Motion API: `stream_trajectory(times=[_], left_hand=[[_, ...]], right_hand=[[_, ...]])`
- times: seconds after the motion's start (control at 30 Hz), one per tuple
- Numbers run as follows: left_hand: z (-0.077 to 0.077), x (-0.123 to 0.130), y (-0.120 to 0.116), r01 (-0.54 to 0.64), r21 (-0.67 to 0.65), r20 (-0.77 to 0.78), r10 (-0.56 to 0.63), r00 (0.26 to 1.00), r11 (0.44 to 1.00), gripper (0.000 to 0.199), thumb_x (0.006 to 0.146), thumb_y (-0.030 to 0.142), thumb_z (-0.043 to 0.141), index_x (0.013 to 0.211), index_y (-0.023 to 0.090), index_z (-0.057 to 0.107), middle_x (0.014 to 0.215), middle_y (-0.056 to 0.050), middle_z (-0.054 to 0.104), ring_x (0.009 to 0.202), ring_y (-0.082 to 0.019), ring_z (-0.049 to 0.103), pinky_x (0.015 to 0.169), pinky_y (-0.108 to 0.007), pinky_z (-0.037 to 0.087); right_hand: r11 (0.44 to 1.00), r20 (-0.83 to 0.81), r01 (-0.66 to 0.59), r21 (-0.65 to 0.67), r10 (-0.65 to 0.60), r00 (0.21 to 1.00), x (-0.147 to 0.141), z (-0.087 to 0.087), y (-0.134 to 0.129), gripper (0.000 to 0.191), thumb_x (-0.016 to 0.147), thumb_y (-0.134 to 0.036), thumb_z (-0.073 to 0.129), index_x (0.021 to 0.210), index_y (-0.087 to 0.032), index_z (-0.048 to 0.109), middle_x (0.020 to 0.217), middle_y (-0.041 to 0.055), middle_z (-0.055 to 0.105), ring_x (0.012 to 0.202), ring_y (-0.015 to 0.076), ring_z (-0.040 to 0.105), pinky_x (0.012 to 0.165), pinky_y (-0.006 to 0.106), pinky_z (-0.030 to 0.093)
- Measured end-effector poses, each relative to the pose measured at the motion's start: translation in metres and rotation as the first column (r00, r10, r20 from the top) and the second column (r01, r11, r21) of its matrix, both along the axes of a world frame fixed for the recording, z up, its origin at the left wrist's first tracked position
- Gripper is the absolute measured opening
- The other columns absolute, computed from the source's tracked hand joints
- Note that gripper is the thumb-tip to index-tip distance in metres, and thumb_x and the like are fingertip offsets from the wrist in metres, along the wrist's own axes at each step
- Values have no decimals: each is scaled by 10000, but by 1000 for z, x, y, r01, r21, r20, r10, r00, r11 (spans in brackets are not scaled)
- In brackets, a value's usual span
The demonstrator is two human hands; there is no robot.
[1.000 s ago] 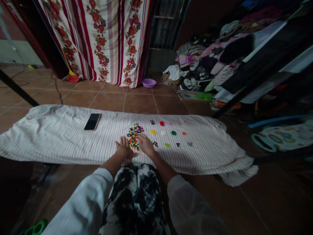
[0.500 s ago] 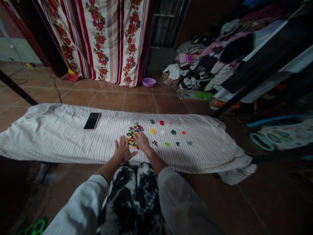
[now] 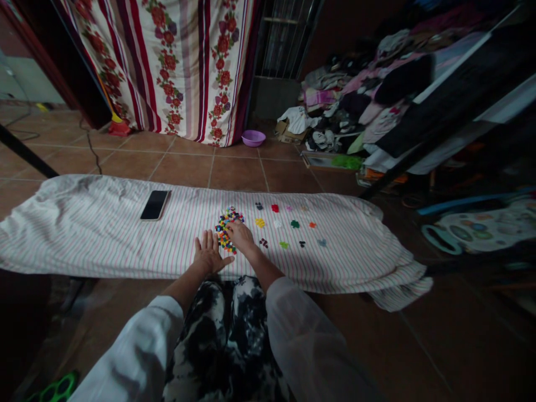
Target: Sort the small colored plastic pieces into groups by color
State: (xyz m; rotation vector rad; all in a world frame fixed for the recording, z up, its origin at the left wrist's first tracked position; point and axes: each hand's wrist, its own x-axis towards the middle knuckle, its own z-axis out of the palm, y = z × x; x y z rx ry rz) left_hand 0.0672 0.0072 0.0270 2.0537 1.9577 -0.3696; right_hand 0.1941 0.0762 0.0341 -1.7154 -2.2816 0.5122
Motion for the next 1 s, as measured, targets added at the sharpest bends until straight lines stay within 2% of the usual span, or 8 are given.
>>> stream_trajectory(times=[0.2, 0.33, 0.57, 0.73, 1.0], left_hand=[[-8, -2, -2, 10, 43, 20, -11, 1000, 999, 1013, 794, 756, 97, 1491, 25, 22, 1574, -184, -57, 1456, -329, -99, 1153, -570, 14], [-11, -2, -3, 11, 64, 21, -13, 1000, 998, 1009, 801, 751, 112, 1488, 18, 26, 1574, -189, -37, 1458, -335, -85, 1150, -577, 42], [-7, -1, -5, 14, 60, -3, -14, 1000, 998, 994, 808, 745, 124, 1489, 26, 35, 1572, -189, -26, 1460, -337, -61, 1150, -570, 60], [-9, -2, -5, 11, 72, -18, -9, 1000, 997, 994, 806, 741, 95, 1485, 18, 33, 1573, -180, -25, 1461, -331, -64, 1150, -572, 63], [-6, -2, -5, 3, 55, -1, -3, 1000, 998, 1097, 747, 824, 129, 1483, 18, 21, 1569, -192, -21, 1459, -342, -55, 1153, -566, 66]], right_hand=[[994, -155, 67, 89, -53, 987, 1, -6, -3, 159, 900, -250, 511, 962, -229, 655, 974, 36, 649, 893, 147, 593, 785, 231, 420], [987, -260, 130, 96, -101, 960, 3, -11, -9, 117, 871, -241, 520, 918, -229, 627, 883, 1, 664, 825, 132, 597, 738, 216, 416], [974, -285, 200, 106, -163, 945, 15, -14, -21, 110, 880, -276, 503, 898, -227, 599, 858, -3, 675, 803, 139, 605, 725, 230, 404], [974, -301, 199, 106, -160, 940, 38, -11, -19, 133, 888, -265, 493, 905, -216, 616, 856, 11, 686, 808, 140, 614, 734, 227, 419], [925, -230, 373, 67, -350, 908, 93, -11, -12, 167, 885, -226, 485, 993, -207, 611, 938, 21, 689, 841, 127, 627, 741, 221, 438]])
